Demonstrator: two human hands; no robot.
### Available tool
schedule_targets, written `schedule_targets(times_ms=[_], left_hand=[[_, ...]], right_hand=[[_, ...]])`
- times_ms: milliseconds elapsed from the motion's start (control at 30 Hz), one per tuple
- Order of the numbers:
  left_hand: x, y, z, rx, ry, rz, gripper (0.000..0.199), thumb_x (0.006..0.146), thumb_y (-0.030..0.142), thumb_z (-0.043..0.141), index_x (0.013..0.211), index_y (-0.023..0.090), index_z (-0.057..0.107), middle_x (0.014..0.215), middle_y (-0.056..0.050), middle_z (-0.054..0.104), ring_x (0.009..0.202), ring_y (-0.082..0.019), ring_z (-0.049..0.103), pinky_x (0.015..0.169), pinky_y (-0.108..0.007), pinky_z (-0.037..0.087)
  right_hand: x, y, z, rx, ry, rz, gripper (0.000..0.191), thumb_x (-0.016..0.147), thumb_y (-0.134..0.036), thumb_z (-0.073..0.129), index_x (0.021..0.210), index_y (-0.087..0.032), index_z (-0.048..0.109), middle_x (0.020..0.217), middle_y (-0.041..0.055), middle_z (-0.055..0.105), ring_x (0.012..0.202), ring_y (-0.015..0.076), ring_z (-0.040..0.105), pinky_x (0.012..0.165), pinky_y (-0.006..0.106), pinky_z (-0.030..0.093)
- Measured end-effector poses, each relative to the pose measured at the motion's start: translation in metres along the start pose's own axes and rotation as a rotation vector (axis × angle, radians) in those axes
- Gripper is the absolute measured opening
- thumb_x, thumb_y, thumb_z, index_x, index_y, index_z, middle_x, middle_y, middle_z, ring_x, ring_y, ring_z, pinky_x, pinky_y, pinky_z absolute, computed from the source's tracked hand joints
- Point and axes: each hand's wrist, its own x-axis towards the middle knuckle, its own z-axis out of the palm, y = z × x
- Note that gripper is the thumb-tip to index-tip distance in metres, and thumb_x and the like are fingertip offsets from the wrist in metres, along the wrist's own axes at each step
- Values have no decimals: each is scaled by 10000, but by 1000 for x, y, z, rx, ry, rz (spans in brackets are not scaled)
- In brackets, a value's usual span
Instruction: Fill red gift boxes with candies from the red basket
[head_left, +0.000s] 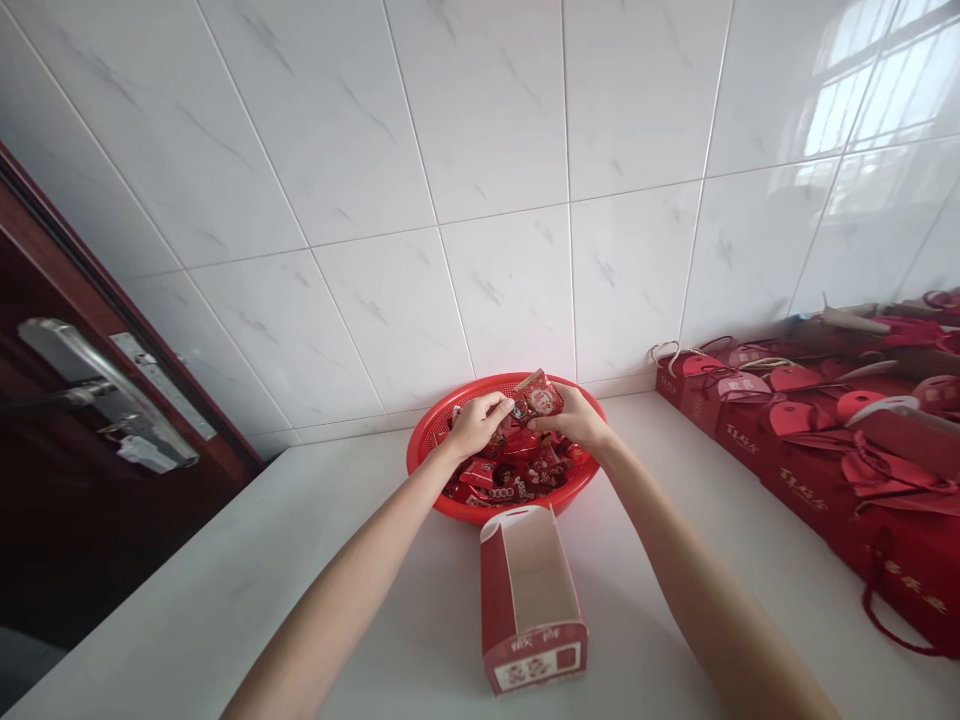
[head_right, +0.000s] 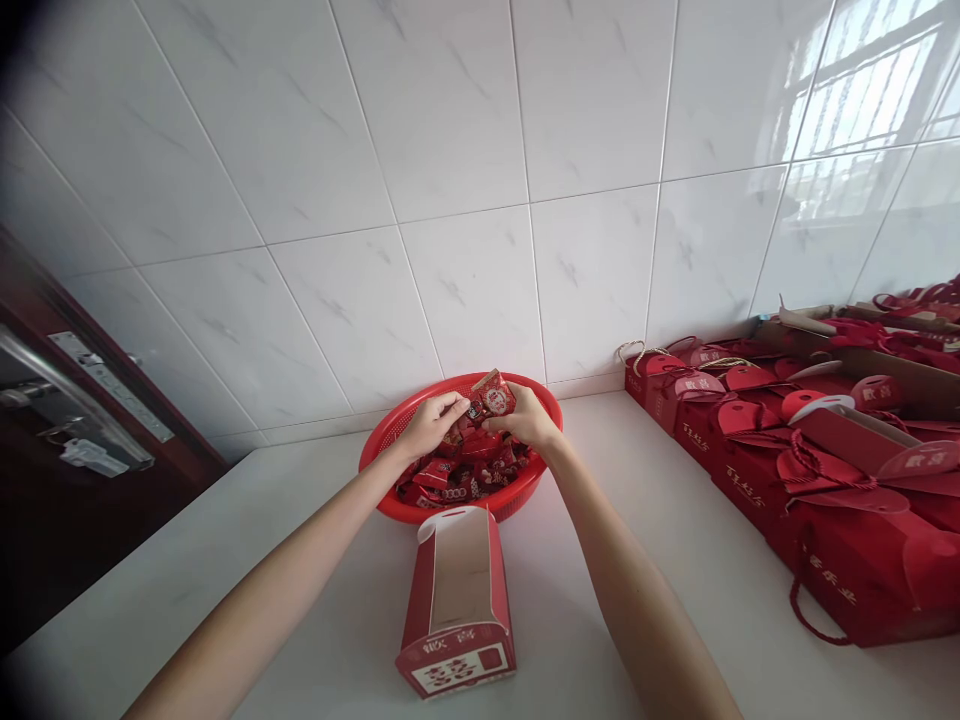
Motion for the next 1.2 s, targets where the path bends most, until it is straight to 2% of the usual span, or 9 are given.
schedule_targets(times_ms=[133, 300, 433, 567, 667, 767, 867, 1033, 1200], left_hand=[[0, 2, -1, -62, -86, -127, 375, 911, 472, 453, 642, 215, 502, 616, 3, 639, 551, -161, 585, 559, -282, 462], [-3, -1, -1, -41, -297, -240, 322, 843, 323, 493, 583, 197, 636, 555, -29, 702, 465, -198, 650, 475, -294, 471], [-4, -2, -1, 67, -360, -215, 173, 688, 158, 605, 639, 223, 759, 654, -4, 759, 645, -220, 728, 671, -311, 554], [-7, 3, -2, 351, -533, -132, 454, 609, 82, 642, 985, 276, 807, 1019, -15, 799, 971, -256, 732, 849, -306, 544], [-12, 5, -2, 546, -671, -35, 704, 613, 62, 626, 1273, 296, 695, 1345, -39, 674, 1182, -280, 653, 940, -314, 521], [-13, 5, 1, 606, -727, 41, 813, 592, 13, 594, 1349, 307, 636, 1461, -38, 581, 1267, -284, 598, 976, -312, 503], [-12, 5, 3, 628, -703, 75, 717, 620, -1, 576, 1261, 299, 695, 1369, -47, 652, 1170, -286, 647, 891, -304, 514], [-10, 10, 4, 654, -672, 89, 423, 741, 64, 555, 1044, 268, 767, 942, -54, 769, 829, -257, 692, 682, -292, 465], [-9, 6, 7, 642, -686, 95, 640, 639, 57, 628, 1201, 351, 714, 1012, -29, 757, 845, -256, 679, 638, -275, 427]], right_hand=[[0, 1, 1, -68, 64, -12, 295, 539, -144, 730, 813, -187, 632, 706, -31, 684, 642, 165, 636, 606, 272, 522], [3, 5, 1, -117, 172, 40, 239, 529, -116, 651, 738, -202, 573, 562, -51, 611, 510, 151, 570, 469, 246, 443], [4, 6, 0, -47, 219, 33, 205, 533, -146, 645, 704, -215, 557, 515, -48, 591, 439, 143, 518, 421, 260, 423], [4, 7, -1, -18, 267, 27, 185, 541, -169, 645, 694, -222, 556, 515, -47, 590, 442, 145, 517, 428, 268, 435], [5, 9, -2, -37, 276, 12, 202, 535, -171, 642, 723, -215, 586, 561, -42, 608, 494, 154, 548, 461, 268, 452], [5, 9, -2, -52, 279, 11, 233, 528, -178, 644, 758, -206, 618, 613, -35, 626, 549, 159, 572, 507, 271, 468], [6, 10, -2, -49, 273, 26, 242, 522, -182, 653, 761, -206, 624, 620, -32, 627, 569, 163, 577, 517, 269, 467], [5, 8, -2, -27, 272, 32, 218, 519, -183, 656, 729, -206, 605, 577, -42, 606, 540, 149, 557, 511, 261, 459], [3, 4, -1, -32, 262, 64, 234, 526, -183, 636, 757, -207, 613, 569, -38, 614, 542, 160, 570, 504, 267, 464]])
